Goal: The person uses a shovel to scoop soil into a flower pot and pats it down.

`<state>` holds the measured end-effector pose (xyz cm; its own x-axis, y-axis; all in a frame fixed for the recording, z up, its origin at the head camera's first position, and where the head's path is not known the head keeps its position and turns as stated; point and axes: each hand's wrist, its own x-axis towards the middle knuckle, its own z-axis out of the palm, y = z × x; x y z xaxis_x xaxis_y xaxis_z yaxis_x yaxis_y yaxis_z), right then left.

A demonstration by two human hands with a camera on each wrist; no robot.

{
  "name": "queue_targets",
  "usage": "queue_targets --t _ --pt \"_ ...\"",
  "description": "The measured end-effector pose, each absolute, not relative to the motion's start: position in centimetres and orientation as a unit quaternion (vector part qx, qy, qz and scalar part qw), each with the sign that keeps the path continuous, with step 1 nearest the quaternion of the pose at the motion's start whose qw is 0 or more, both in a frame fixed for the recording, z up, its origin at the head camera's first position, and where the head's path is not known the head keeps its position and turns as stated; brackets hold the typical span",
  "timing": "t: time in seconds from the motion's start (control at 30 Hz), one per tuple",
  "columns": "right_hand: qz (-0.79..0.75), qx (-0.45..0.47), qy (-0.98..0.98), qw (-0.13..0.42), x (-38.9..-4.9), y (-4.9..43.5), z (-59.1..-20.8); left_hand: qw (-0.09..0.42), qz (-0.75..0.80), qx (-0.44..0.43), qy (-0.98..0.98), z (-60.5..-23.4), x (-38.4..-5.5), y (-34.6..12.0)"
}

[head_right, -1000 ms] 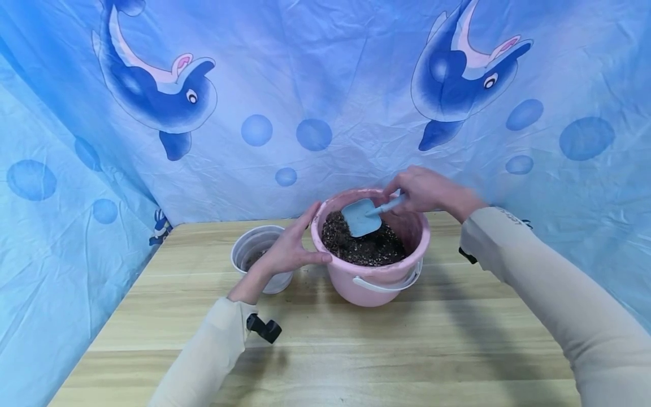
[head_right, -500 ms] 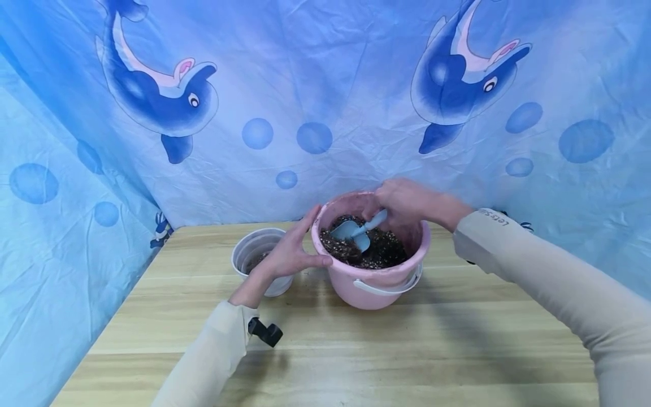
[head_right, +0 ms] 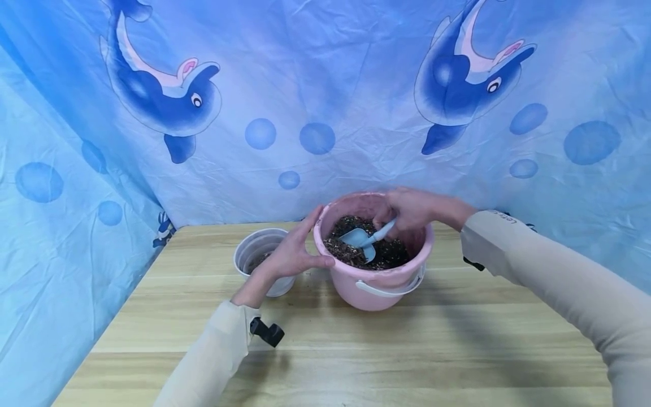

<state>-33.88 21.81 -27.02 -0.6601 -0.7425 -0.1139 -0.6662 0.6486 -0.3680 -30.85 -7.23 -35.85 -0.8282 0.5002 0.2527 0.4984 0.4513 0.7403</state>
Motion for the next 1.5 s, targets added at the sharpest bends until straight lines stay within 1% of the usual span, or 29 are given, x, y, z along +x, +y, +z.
queue_targets --t 0.1,0.27,0.53,0.67,0.97,1.1,1.2,1.27,1.33,1.5 --pt "-0.176 -0.394 0.889 0.154 -34.2 21.6 -27.1 0.002 0.433 0.287 0.854 -35.8 -30.8 -7.4" --pt "-0.214 -0.37 0.88 0.209 -34.5 21.4 -27.0 0.004 0.432 0.282 0.857 -35.9 -30.9 -7.6" --pt "-0.245 -0.339 0.87 0.262 -34.7 22.1 -27.0 0.002 0.43 0.289 0.855 -35.9 -30.8 -7.2" --pt "-0.273 -0.301 0.865 0.293 -34.5 22.5 -27.0 0.003 0.427 0.287 0.858 -36.0 -30.9 -7.1" --pt "-0.324 -0.201 0.834 0.399 -34.5 22.3 -27.6 0.004 0.433 0.285 0.855 -36.0 -30.9 -7.2" --pt "-0.333 -0.174 0.826 0.419 -34.4 22.2 -27.5 0.003 0.433 0.286 0.855 -36.0 -30.9 -7.1" --pt "-0.337 -0.174 0.832 0.405 -34.1 22.2 -27.5 0.002 0.434 0.286 0.854 -35.9 -30.9 -7.1" --pt "-0.335 -0.198 0.843 0.371 -33.7 22.0 -27.7 0.001 0.435 0.286 0.854 -35.9 -30.8 -7.1" --pt "-0.327 -0.235 0.856 0.325 -33.2 21.9 -28.0 0.002 0.437 0.285 0.853 -35.8 -30.8 -7.1" --pt "-0.273 -0.334 0.882 0.189 -32.1 21.7 -28.9 0.004 0.436 0.284 0.854 -35.9 -30.8 -7.1"
